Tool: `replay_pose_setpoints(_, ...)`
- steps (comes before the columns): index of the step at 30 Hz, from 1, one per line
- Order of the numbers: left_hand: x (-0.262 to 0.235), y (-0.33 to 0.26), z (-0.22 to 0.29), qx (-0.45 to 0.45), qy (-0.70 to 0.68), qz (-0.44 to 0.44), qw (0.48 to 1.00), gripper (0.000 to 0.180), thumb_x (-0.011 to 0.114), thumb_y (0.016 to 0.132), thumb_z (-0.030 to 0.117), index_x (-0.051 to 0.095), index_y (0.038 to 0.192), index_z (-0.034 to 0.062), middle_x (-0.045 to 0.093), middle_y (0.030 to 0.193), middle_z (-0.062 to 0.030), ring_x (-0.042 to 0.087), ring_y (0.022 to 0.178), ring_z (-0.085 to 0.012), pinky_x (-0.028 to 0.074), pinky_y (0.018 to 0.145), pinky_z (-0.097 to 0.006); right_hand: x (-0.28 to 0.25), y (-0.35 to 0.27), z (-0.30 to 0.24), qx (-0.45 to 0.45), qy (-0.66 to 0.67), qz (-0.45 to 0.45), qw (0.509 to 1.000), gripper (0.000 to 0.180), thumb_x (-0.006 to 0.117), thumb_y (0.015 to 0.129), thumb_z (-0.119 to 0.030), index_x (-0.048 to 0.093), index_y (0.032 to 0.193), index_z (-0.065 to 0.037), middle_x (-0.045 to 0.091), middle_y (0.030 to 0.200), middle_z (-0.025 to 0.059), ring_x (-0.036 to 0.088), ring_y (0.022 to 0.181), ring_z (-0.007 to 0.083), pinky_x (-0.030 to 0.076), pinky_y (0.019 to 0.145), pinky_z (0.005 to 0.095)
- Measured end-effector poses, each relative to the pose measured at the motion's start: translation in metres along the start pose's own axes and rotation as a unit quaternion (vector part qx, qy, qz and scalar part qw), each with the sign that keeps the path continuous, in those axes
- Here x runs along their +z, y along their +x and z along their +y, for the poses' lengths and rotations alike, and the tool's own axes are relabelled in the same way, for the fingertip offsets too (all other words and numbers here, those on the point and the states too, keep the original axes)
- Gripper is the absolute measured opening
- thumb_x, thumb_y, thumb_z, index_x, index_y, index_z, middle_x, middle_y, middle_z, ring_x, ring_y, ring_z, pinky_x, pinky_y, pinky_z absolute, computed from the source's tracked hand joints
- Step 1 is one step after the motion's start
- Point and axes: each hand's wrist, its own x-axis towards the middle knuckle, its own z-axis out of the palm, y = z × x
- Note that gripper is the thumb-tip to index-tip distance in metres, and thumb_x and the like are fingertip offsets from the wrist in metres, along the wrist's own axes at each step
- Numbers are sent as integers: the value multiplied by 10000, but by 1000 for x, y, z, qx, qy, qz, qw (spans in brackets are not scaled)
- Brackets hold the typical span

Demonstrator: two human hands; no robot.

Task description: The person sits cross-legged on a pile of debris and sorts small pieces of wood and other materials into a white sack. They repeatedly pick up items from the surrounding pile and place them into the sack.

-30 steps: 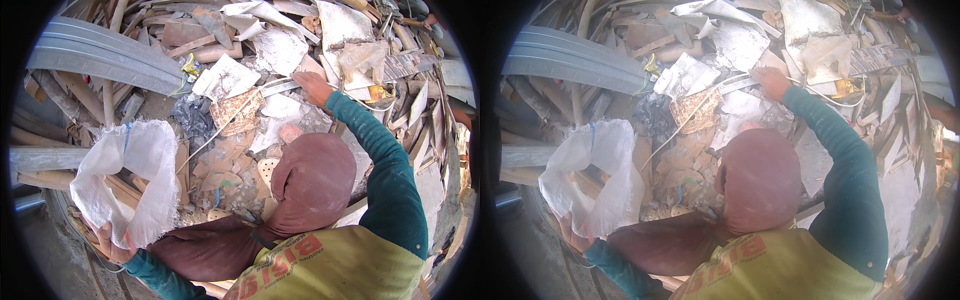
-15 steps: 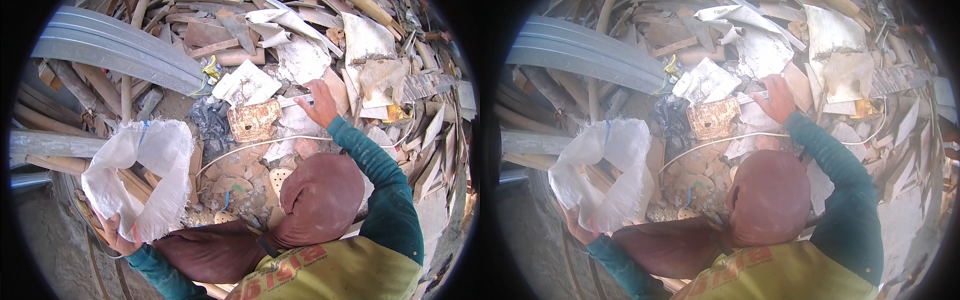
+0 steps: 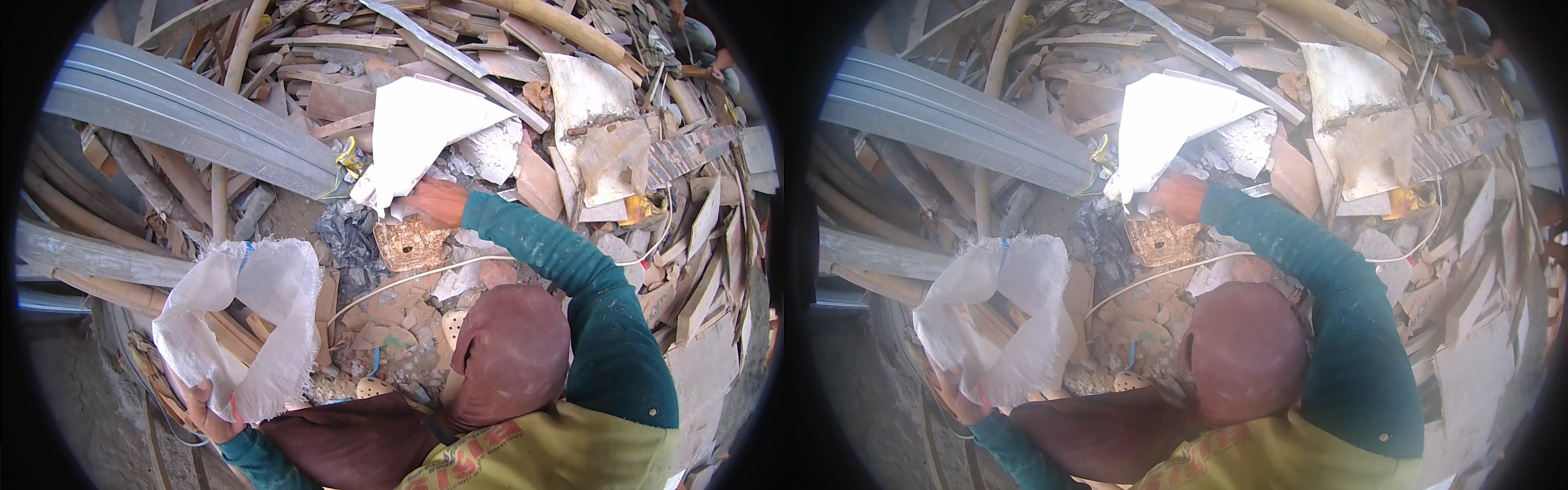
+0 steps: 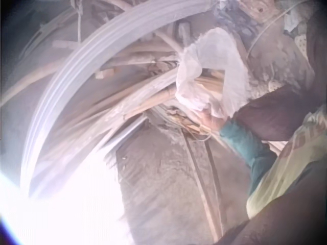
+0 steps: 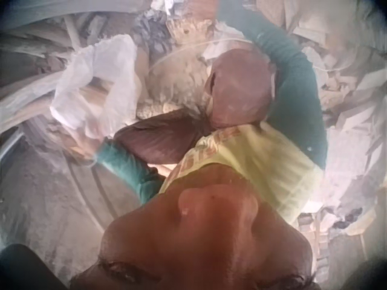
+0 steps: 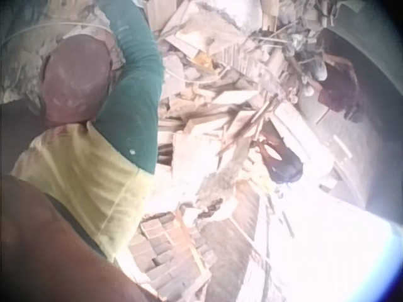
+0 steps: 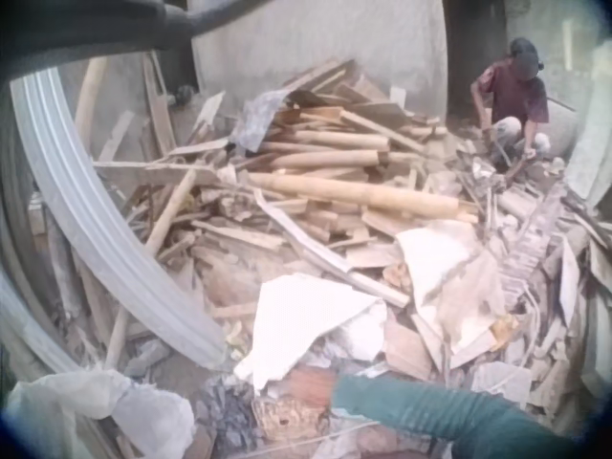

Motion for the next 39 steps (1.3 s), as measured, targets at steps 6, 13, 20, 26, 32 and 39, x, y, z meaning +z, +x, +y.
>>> replay_pose_setpoints(6, 2, 0, 0, 13, 21, 27, 999, 823, 606, 855, 201, 302, 1594, 5, 396, 1557, -176, 387, 1435, -336, 288, 1193, -454, -85, -55, 56, 113, 189, 308, 926, 171, 525, 857, -35, 695, 847, -23, 682, 724, 116, 692, 675, 250, 542, 647, 367)
replay_pose_setpoints(13, 10, 3, 3, 18, 12, -29, 999, 900, 639, 808, 236, 280, 1601, 9, 386, 1562, -177, 371, 1449, -327, 285, 1197, -441, -56, -87, 222, 500, -188, 216, 817, 421, 593, 976, -409, 606, 1196, -49, 638, 1154, 249, 620, 1095, 435, 505, 911, 562)
replay_pose_setpoints(20, 18, 3, 8, -13, -54, 10, 998, 931, 588, 744, 86, 243, 1602, -19, 433, 1527, -207, 487, 1350, -332, 352, 1150, -394, -54, -112, 231, 360, -172, 212, 892, 457, 619, 984, -423, 560, 1136, 5, 606, 1123, 272, 593, 1064, 469, 489, 889, 541)
replay_pose_setpoints(26, 19, 2, 8, 13, -99, -21, 995, 921, 592, 726, 55, 261, 1581, -38, 462, 1513, -212, 489, 1372, -326, 335, 1179, -389, -108, -163, 167, 219, -25, 259, 940, 365, 623, 1017, -356, 624, 1063, 6, 665, 910, 185, 636, 835, 302, 491, 786, 421)
replay_pose_setpoints(32, 16, 5, 15, -4, -121, -24, 992, 929, 573, 714, -15, 272, 1593, -27, 513, 1482, -181, 555, 1308, -274, 404, 1129, -356, -211, -201, 79, 248, 145, 112, 951, 355, 611, 1007, -346, 579, 1141, -18, 587, 1079, 53, 520, 1014, 155, 411, 936, 321)
replay_pose_setpoints(39, 23, 5, 16, 2, -91, -48, 995, 947, 575, 679, -1, 299, 1584, -43, 500, 1504, -190, 506, 1374, -282, 354, 1162, -344, -155, -25, -80, 118, 390, -150, 901, 360, 728, 919, -328, 638, 1018, 6, 639, 943, 32, 574, 908, 107, 456, 822, 292)
